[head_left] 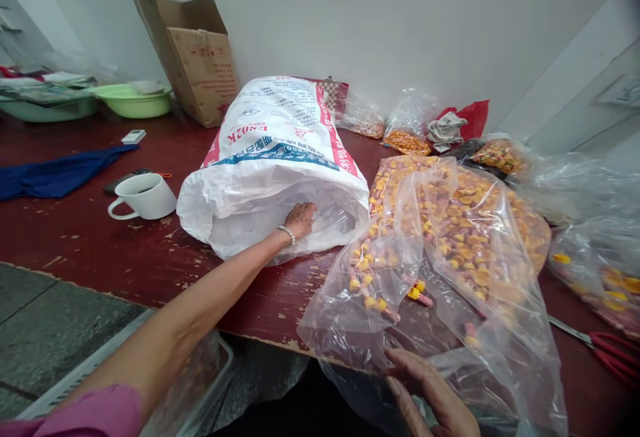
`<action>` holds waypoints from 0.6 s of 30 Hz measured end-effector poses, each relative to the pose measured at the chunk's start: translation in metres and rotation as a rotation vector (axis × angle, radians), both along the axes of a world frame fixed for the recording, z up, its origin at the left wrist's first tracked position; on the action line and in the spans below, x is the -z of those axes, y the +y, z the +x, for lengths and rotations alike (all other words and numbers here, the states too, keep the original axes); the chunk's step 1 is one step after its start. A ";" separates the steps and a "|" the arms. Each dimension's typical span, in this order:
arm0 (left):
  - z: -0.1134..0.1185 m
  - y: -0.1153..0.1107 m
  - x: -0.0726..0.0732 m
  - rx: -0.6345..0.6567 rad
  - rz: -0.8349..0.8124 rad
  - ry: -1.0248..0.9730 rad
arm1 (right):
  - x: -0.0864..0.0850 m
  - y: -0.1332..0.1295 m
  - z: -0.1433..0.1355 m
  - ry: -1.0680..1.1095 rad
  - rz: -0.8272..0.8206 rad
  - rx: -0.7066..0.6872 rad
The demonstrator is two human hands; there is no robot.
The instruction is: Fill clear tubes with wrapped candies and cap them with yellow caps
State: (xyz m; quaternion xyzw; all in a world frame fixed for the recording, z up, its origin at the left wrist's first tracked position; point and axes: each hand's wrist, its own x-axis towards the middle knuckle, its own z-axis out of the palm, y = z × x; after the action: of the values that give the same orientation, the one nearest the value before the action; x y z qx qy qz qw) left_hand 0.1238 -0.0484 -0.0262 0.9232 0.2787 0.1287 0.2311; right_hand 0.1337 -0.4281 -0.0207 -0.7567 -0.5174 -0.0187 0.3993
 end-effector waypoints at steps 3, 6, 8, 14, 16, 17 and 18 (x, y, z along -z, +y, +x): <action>-0.027 -0.004 0.005 -0.012 -0.072 -0.065 | -0.005 0.001 -0.003 0.008 -0.027 -0.011; -0.044 -0.002 0.005 -0.052 -0.174 -0.133 | -0.011 0.006 -0.007 0.004 -0.027 -0.036; -0.052 -0.001 0.005 -0.066 -0.234 -0.186 | -0.016 0.008 -0.008 -0.002 -0.012 -0.048; -0.067 -0.008 0.002 -0.112 -0.391 -0.396 | -0.017 0.000 0.005 0.080 -0.010 0.062; -0.072 -0.012 0.001 -0.125 -0.424 -0.440 | -0.013 -0.003 0.017 0.153 -0.062 0.178; -0.076 -0.014 -0.001 -0.131 -0.433 -0.452 | -0.010 -0.003 0.023 0.167 -0.080 0.234; -0.080 -0.015 -0.002 -0.136 -0.441 -0.460 | -0.007 -0.002 0.028 0.159 -0.090 0.277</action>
State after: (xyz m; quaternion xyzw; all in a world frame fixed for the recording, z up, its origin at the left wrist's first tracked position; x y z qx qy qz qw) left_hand 0.0437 -0.0636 -0.0241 0.7771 0.3012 0.2855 0.4733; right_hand 0.1621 -0.4304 -0.0140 -0.8370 -0.3750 0.0096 0.3984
